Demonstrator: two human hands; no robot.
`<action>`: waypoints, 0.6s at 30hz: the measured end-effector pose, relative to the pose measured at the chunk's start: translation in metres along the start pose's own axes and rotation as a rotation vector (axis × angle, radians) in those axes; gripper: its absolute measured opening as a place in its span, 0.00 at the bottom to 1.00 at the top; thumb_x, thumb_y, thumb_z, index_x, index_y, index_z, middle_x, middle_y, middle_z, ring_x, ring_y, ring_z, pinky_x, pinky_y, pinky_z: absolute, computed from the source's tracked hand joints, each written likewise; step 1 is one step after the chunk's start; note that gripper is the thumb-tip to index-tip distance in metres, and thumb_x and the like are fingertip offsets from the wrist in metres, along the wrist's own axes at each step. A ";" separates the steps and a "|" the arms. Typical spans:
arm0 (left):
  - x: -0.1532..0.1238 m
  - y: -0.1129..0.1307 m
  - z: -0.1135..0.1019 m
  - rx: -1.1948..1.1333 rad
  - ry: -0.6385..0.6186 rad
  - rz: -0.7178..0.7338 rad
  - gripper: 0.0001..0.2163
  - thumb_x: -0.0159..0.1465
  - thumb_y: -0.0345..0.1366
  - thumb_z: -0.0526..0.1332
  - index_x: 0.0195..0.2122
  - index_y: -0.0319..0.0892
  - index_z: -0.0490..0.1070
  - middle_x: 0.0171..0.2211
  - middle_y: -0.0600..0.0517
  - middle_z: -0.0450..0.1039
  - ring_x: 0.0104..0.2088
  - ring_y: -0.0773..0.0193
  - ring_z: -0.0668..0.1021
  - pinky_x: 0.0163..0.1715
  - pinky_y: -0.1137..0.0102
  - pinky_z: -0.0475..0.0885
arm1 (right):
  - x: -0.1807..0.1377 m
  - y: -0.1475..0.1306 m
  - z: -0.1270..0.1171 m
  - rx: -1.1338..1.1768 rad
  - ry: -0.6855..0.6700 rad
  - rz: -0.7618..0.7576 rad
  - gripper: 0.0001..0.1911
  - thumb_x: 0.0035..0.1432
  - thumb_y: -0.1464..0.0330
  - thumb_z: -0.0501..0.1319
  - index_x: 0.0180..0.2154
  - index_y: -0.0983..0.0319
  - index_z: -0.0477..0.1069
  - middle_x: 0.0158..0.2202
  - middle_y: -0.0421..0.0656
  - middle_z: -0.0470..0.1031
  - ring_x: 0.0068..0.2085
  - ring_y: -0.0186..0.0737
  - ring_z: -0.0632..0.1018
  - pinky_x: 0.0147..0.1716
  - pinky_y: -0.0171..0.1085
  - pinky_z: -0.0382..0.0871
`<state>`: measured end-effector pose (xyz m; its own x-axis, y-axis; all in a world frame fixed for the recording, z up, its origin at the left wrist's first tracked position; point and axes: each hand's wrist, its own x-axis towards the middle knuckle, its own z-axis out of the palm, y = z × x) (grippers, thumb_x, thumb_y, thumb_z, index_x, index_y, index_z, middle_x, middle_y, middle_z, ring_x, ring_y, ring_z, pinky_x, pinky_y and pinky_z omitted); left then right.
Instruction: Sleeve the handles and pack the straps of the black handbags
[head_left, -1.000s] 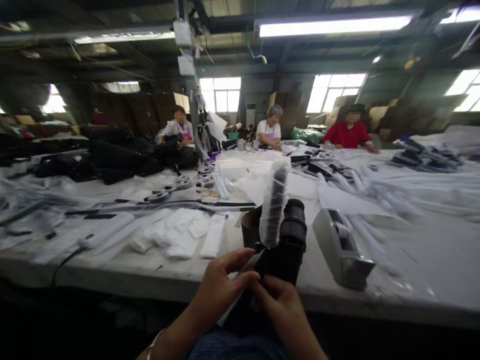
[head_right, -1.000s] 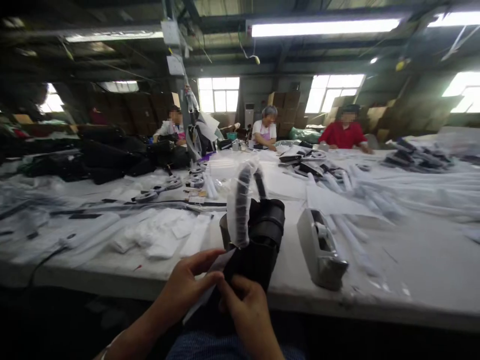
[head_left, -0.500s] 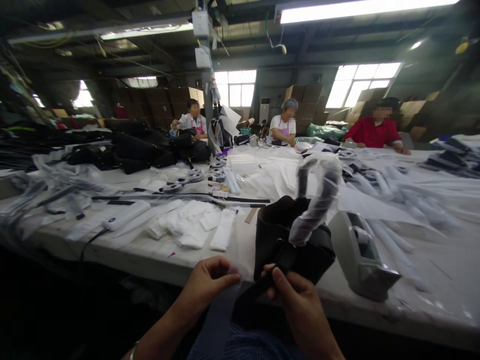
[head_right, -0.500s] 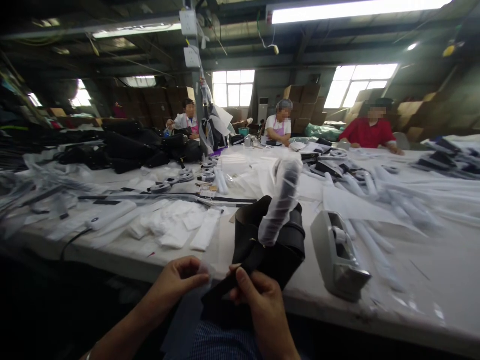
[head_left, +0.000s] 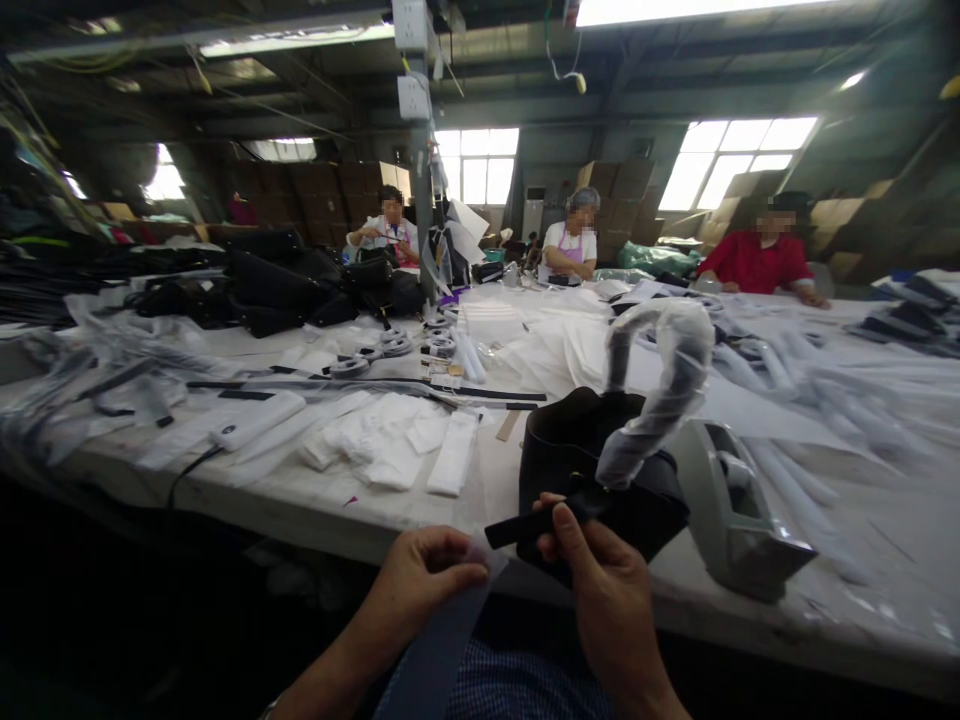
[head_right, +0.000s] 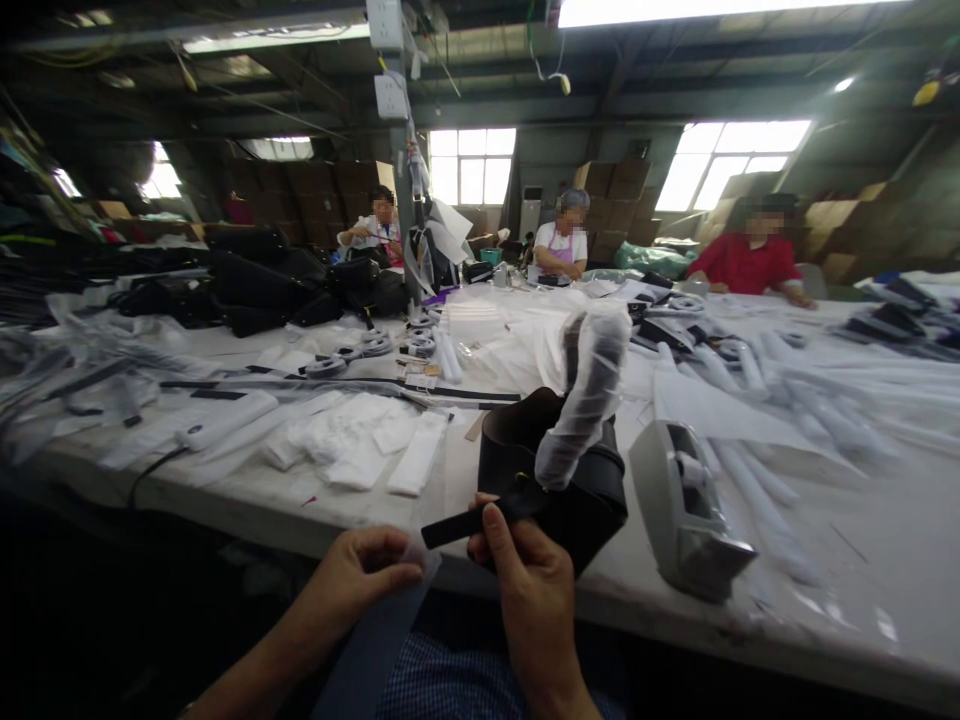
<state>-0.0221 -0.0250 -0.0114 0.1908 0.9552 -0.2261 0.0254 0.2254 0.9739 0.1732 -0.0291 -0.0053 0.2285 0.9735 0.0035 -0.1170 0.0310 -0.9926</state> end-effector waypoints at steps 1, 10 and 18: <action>0.000 0.000 0.000 0.003 0.000 0.001 0.10 0.50 0.37 0.72 0.31 0.38 0.80 0.30 0.48 0.83 0.31 0.59 0.81 0.33 0.71 0.72 | 0.000 0.000 0.000 -0.009 0.002 -0.002 0.19 0.56 0.54 0.66 0.43 0.61 0.79 0.25 0.39 0.76 0.29 0.35 0.75 0.32 0.33 0.68; 0.000 -0.001 -0.002 0.020 0.005 0.034 0.10 0.51 0.37 0.72 0.32 0.38 0.81 0.31 0.47 0.83 0.33 0.57 0.82 0.34 0.70 0.73 | -0.001 -0.001 -0.001 -0.068 -0.004 -0.003 0.21 0.55 0.53 0.66 0.43 0.61 0.80 0.25 0.40 0.77 0.29 0.37 0.75 0.33 0.34 0.69; 0.001 -0.003 -0.001 0.065 0.035 0.033 0.09 0.52 0.37 0.72 0.31 0.38 0.81 0.30 0.48 0.83 0.32 0.58 0.81 0.32 0.71 0.72 | -0.004 -0.006 -0.002 -0.087 0.049 0.000 0.23 0.54 0.52 0.66 0.43 0.62 0.80 0.25 0.41 0.77 0.30 0.40 0.76 0.33 0.36 0.70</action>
<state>-0.0226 -0.0244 -0.0145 0.1584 0.9683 -0.1929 0.0833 0.1815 0.9798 0.1753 -0.0337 0.0002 0.2756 0.9613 -0.0005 -0.0333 0.0091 -0.9994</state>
